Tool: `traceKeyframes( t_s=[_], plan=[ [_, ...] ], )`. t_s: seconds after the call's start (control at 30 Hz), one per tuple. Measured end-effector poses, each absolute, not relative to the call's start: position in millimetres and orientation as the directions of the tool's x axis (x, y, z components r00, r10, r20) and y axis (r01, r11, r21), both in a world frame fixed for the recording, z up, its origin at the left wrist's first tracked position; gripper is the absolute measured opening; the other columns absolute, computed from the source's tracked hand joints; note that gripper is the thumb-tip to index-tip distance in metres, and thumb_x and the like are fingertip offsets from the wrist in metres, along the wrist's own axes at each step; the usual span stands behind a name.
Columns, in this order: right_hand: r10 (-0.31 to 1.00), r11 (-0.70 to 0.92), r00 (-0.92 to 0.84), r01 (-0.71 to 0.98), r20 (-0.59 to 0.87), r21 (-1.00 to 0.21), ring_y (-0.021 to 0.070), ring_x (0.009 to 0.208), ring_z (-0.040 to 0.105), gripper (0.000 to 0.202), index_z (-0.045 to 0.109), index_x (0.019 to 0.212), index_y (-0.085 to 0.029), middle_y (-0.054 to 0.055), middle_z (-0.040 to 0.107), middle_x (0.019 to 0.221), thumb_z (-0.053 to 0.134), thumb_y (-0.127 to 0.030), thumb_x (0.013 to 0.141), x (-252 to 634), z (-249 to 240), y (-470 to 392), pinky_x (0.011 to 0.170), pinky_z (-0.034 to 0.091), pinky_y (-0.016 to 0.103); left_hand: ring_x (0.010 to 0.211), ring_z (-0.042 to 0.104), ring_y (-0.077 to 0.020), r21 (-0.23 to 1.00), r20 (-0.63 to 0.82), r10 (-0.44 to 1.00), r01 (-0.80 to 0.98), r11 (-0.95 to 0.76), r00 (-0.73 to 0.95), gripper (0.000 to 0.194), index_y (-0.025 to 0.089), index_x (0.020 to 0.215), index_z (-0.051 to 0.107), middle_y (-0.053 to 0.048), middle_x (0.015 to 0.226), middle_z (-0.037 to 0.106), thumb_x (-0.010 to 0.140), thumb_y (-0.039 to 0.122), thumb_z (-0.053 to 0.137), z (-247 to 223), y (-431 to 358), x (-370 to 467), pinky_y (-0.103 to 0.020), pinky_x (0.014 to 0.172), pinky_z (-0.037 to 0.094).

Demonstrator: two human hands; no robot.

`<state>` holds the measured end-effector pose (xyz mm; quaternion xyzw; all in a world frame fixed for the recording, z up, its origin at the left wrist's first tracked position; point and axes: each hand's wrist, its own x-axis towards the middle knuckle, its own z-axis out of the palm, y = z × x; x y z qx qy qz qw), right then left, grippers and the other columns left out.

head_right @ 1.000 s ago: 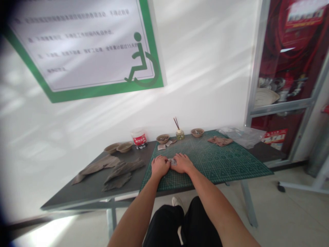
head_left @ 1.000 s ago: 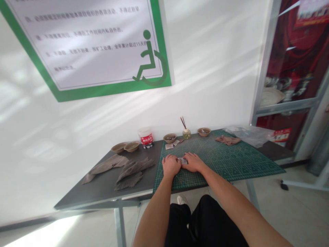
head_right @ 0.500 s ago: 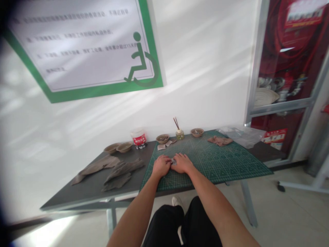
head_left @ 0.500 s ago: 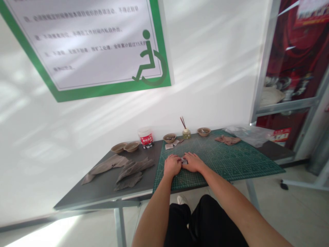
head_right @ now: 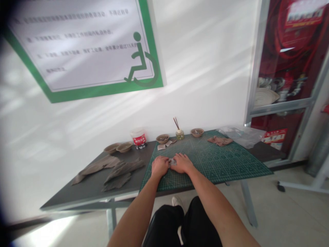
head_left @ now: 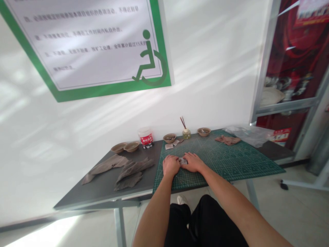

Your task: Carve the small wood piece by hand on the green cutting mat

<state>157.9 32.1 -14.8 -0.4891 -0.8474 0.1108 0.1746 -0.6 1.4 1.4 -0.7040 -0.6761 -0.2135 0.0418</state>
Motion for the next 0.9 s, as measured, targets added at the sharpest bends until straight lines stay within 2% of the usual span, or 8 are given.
traceKeyframes(
  t_s=[0.2, 0.37, 0.5, 0.6, 0.77, 0.9],
  plan=[
    [0.871, 0.490, -0.456, 0.790, 0.182, -0.367, 0.0284, 0.134, 0.023, 0.058, 0.048, 0.126, -0.021, 0.010, 0.033, 0.143, 0.045, -0.055, 0.079, 157.4, -13.8, 30.2, 0.106, 0.016, 0.046, 0.118, 0.043, -0.0174, 0.221, 0.353, 0.926, 0.950, -0.219, 0.131, 0.025, 0.030, 0.090, 0.070, 0.002, 0.108, 0.065, 0.081, 0.031, 0.046, 3.2, 1.6, 0.7, -0.030, 0.104, 0.026],
    [0.874, 0.486, -0.454, 0.791, 0.175, -0.373, 0.0280, 0.134, 0.022, 0.059, 0.048, 0.127, -0.020, 0.010, 0.032, 0.144, 0.043, -0.056, 0.080, 157.5, -12.4, 29.2, 0.106, 0.015, 0.045, 0.125, 0.037, -0.0203, 0.238, 0.317, 0.947, 0.961, -0.138, 0.057, 0.026, 0.026, 0.090, 0.069, -0.001, 0.115, 0.062, 0.080, 0.031, 0.046, 4.5, -1.9, 3.8, -0.036, 0.106, 0.023],
    [0.875, 0.482, -0.453, 0.792, 0.169, -0.374, 0.0281, 0.134, 0.022, 0.060, 0.048, 0.127, -0.021, 0.010, 0.032, 0.144, 0.045, -0.057, 0.079, 157.8, -12.2, 29.8, 0.106, 0.015, 0.045, 0.124, 0.038, -0.0228, 0.244, 0.330, 0.943, 0.969, -0.048, -0.037, 0.028, 0.024, 0.094, 0.067, -0.005, 0.115, 0.062, 0.082, 0.033, 0.044, 3.7, -2.8, 4.0, -0.042, 0.105, 0.022],
    [0.873, 0.487, -0.455, 0.790, 0.175, -0.374, 0.0286, 0.134, 0.022, 0.062, 0.048, 0.126, -0.020, 0.010, 0.032, 0.144, 0.048, -0.058, 0.077, 158.1, -12.6, 30.4, 0.106, 0.015, 0.045, 0.121, 0.040, -0.0231, 0.248, 0.348, 0.934, 0.969, -0.010, -0.080, 0.029, 0.024, 0.098, 0.067, -0.006, 0.116, 0.061, 0.083, 0.031, 0.043, 2.3, -1.2, 2.8, -0.041, 0.103, 0.024],
    [0.871, 0.491, -0.457, 0.791, 0.181, -0.365, 0.0288, 0.134, 0.023, 0.063, 0.048, 0.127, -0.020, 0.010, 0.033, 0.144, 0.047, -0.059, 0.077, 157.7, -13.4, 30.5, 0.106, 0.016, 0.046, 0.117, 0.044, -0.0201, 0.245, 0.377, 0.926, 0.962, -0.123, 0.022, 0.028, 0.028, 0.096, 0.068, -0.001, 0.114, 0.062, 0.083, 0.032, 0.043, -0.2, 3.4, -1.0, -0.033, 0.100, 0.029],
    [0.872, 0.490, -0.455, 0.796, 0.181, -0.356, 0.0287, 0.134, 0.023, 0.060, 0.048, 0.126, -0.020, 0.010, 0.033, 0.144, 0.044, -0.057, 0.079, 156.9, -14.1, 30.6, 0.106, 0.016, 0.046, 0.116, 0.044, -0.0183, 0.230, 0.367, 0.921, 0.946, -0.229, 0.133, 0.026, 0.029, 0.091, 0.069, 0.000, 0.109, 0.064, 0.082, 0.032, 0.045, -0.8, 5.0, -1.8, -0.031, 0.103, 0.028]
  ],
)
